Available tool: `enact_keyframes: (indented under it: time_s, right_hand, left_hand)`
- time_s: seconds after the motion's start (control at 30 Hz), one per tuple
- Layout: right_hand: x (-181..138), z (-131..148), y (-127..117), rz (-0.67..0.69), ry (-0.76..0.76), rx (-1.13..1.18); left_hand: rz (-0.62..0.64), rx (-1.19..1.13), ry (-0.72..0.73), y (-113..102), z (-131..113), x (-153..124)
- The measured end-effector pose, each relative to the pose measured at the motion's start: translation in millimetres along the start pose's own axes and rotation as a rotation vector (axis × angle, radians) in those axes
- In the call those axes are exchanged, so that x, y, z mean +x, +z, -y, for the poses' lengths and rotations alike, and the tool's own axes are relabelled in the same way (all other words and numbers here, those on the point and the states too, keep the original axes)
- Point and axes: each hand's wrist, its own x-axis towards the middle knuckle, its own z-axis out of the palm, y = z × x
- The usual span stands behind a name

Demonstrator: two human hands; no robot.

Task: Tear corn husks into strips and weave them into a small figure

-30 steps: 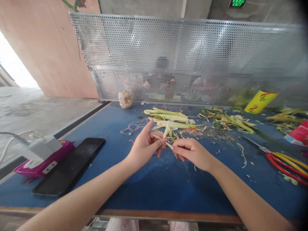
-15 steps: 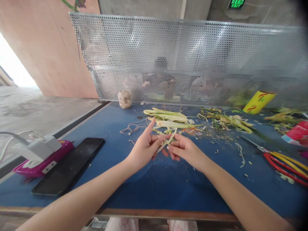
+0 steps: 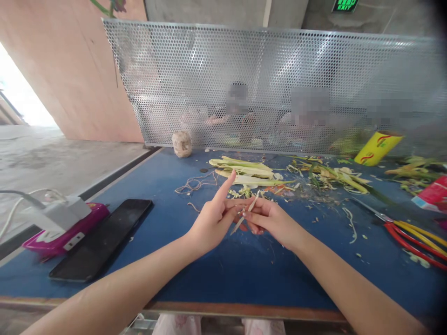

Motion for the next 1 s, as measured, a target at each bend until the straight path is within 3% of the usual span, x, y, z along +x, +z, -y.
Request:
enact_keyframes:
  time_s: [0.27,0.5,0.83,1.0]
  right_hand:
    - [-0.8,1.0,-1.8,-0.003,0.014,0.052]
    - [1.5,-2.2,-1.7,0.009,-0.013,-0.064]
    - [2.0,-2.1,-8.9,-0.110,-0.079,0.061]
    - [1.8,0.9,-9.0,-0.113,-0.112,-0.083]
  left_hand:
    - [-0.028,-0.049,-0.085,0.5,-3.4,2.5]
    - [-0.055,-0.159,-0.075,2.3,-7.3,3.4]
    - [-0.073,-0.252,-0.188,-0.8,-6.2,5.4]
    - [-0.194,-0.206,-0.206,-3.8,-4.2,6.8]
